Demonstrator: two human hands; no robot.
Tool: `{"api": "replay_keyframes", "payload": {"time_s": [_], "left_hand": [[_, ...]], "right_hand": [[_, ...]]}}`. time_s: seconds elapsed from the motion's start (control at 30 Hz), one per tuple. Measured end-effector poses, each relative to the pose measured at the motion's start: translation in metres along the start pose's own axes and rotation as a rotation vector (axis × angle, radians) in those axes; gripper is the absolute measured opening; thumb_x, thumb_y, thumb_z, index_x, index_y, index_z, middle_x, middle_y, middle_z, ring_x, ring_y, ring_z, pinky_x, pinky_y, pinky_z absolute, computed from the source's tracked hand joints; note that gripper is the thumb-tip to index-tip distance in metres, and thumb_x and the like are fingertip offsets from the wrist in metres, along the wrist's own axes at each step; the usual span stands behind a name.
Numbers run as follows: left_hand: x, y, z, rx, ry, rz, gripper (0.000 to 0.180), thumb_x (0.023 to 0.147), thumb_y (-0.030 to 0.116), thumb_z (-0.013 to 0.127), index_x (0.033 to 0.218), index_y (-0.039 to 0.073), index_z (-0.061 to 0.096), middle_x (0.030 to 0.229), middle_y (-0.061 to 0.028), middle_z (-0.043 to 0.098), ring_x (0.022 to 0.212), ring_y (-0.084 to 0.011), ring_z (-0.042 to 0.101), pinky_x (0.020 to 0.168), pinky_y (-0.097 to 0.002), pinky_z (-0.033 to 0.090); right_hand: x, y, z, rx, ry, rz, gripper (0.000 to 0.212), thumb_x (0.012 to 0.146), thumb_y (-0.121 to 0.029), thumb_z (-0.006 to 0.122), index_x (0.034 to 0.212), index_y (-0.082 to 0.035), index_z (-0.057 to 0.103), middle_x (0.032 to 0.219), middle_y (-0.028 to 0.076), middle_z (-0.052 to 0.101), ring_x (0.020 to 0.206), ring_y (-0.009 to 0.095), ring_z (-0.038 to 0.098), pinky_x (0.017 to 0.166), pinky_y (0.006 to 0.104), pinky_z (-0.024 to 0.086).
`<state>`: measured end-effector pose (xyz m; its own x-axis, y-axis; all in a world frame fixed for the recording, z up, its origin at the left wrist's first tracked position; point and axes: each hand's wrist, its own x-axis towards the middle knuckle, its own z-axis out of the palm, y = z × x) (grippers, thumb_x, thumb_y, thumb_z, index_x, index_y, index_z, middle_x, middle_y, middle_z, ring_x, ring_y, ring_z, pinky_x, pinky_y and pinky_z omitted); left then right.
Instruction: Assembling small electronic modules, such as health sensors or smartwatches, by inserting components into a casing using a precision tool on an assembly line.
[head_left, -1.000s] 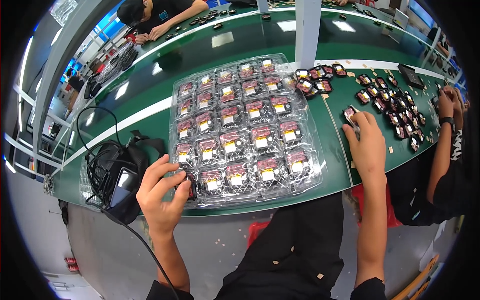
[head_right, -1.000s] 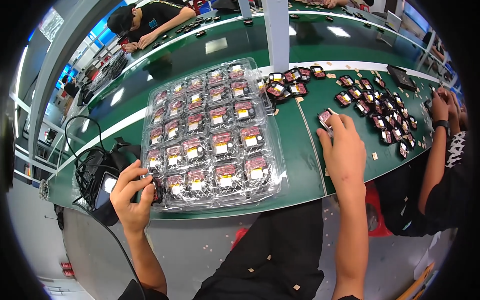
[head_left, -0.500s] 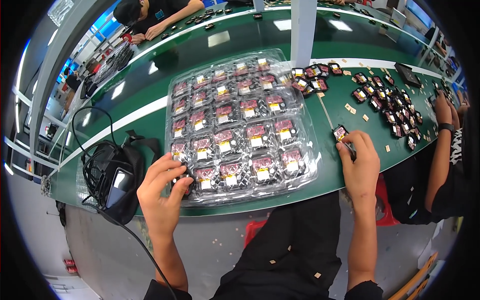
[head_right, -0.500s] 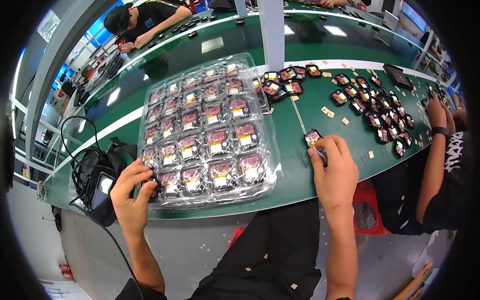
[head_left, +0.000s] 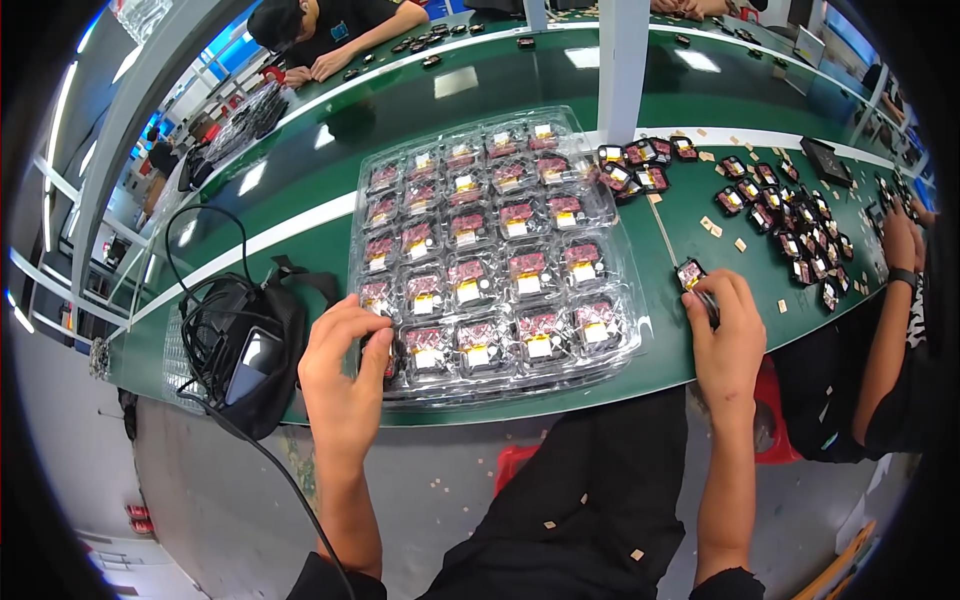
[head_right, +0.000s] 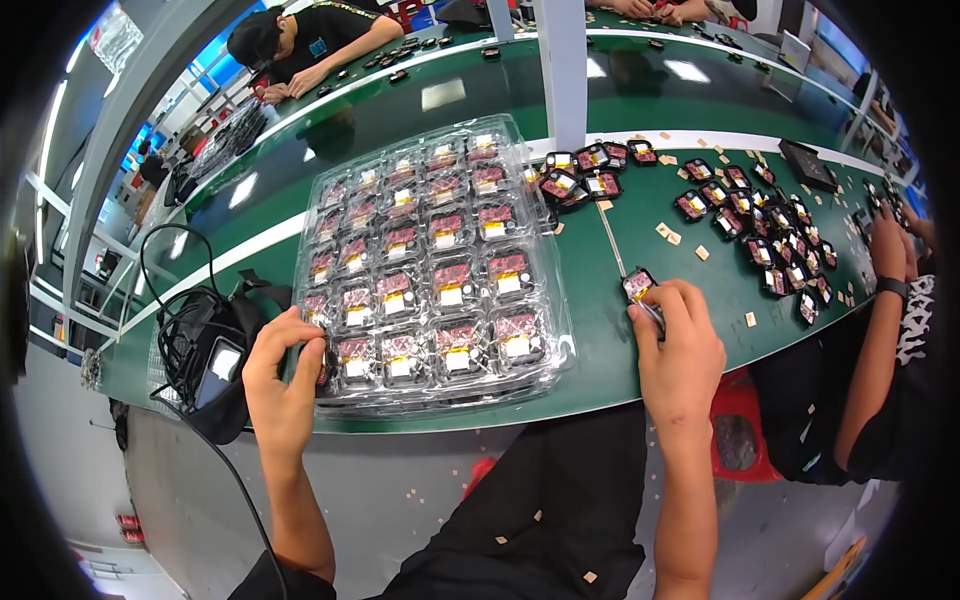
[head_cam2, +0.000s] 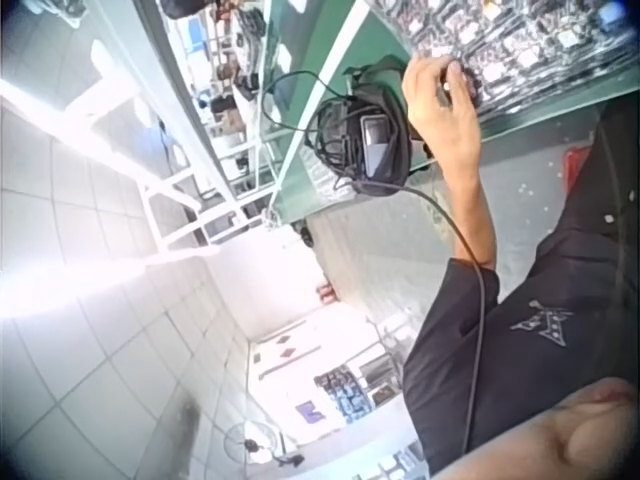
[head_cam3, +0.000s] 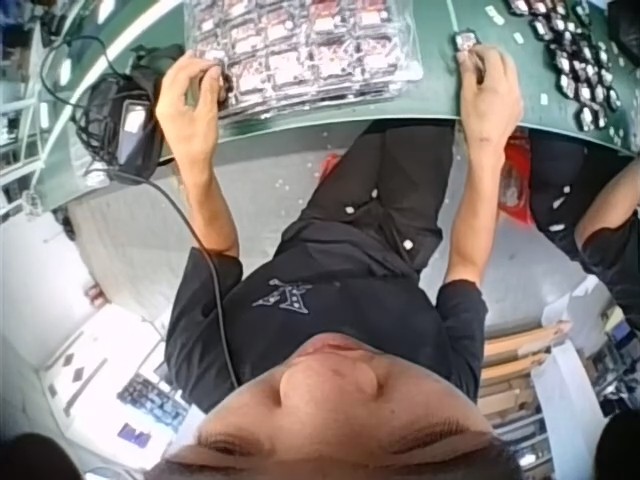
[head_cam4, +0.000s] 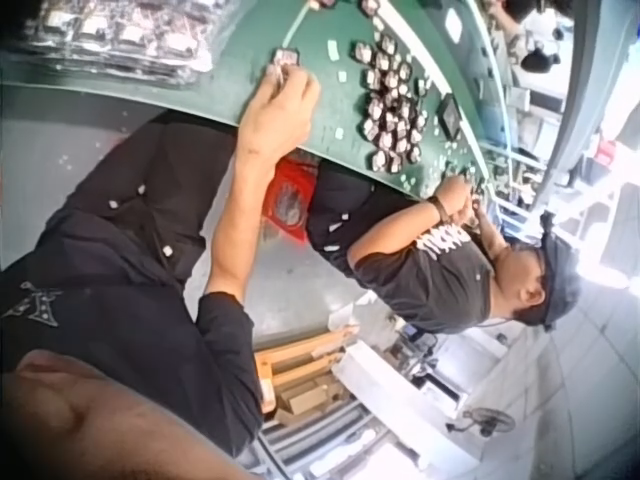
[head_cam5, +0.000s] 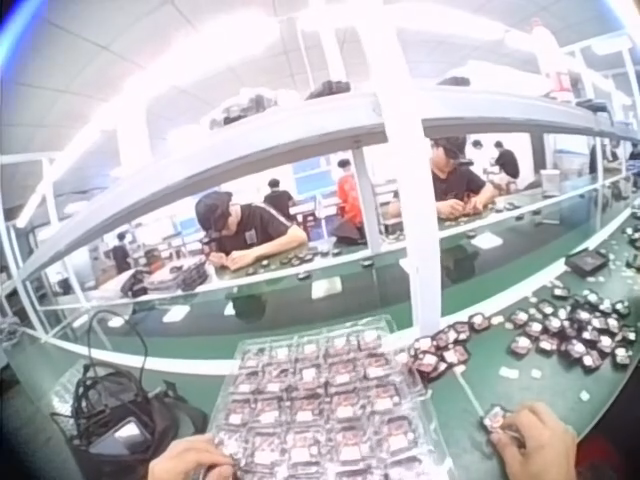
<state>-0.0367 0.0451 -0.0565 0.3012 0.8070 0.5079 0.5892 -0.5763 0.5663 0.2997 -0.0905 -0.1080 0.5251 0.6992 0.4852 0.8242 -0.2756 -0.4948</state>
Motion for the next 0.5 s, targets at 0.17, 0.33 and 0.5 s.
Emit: {"api": "replay_keyframes", "payload": {"time_s": [0.17,0.33,0.5], "left_hand": [[-0.003,0.008,0.003,0.045,0.025,-0.066,0.008,0.092,0.002,0.068,0.098,-0.004,0.07,0.11,-0.0151,0.071,0.121,-0.0336,0.064,0.103,-0.0416,0.046],[-0.002,0.015,0.001,0.021,-0.011,-0.041,0.009,0.095,0.0,0.064,0.099,-0.005,0.069,0.113,-0.0167,0.07,0.121,-0.0344,0.064,0.103,-0.0417,0.046],[-0.034,0.034,0.008,-0.11,0.31,0.217,0.011,0.094,0.007,0.07,0.099,-0.003,0.069,0.107,-0.0187,0.069,0.107,-0.0369,0.069,0.097,-0.048,0.054]], "right_hand": [[-0.002,0.001,0.002,0.011,0.002,0.011,0.016,0.09,-0.013,0.075,0.1,-0.006,0.066,0.113,0.007,0.067,0.077,0.029,0.072,0.064,0.0384,0.056],[-0.003,0.003,-0.003,-0.002,0.019,0.028,0.016,0.089,-0.014,0.076,0.099,-0.007,0.066,0.112,0.008,0.068,0.08,0.029,0.073,0.065,0.0371,0.056],[-0.014,0.003,-0.011,0.385,0.115,-0.064,0.037,0.072,-0.003,0.089,0.103,-0.001,0.069,0.115,0.016,0.071,0.083,0.021,0.069,0.058,0.028,0.05]]}}
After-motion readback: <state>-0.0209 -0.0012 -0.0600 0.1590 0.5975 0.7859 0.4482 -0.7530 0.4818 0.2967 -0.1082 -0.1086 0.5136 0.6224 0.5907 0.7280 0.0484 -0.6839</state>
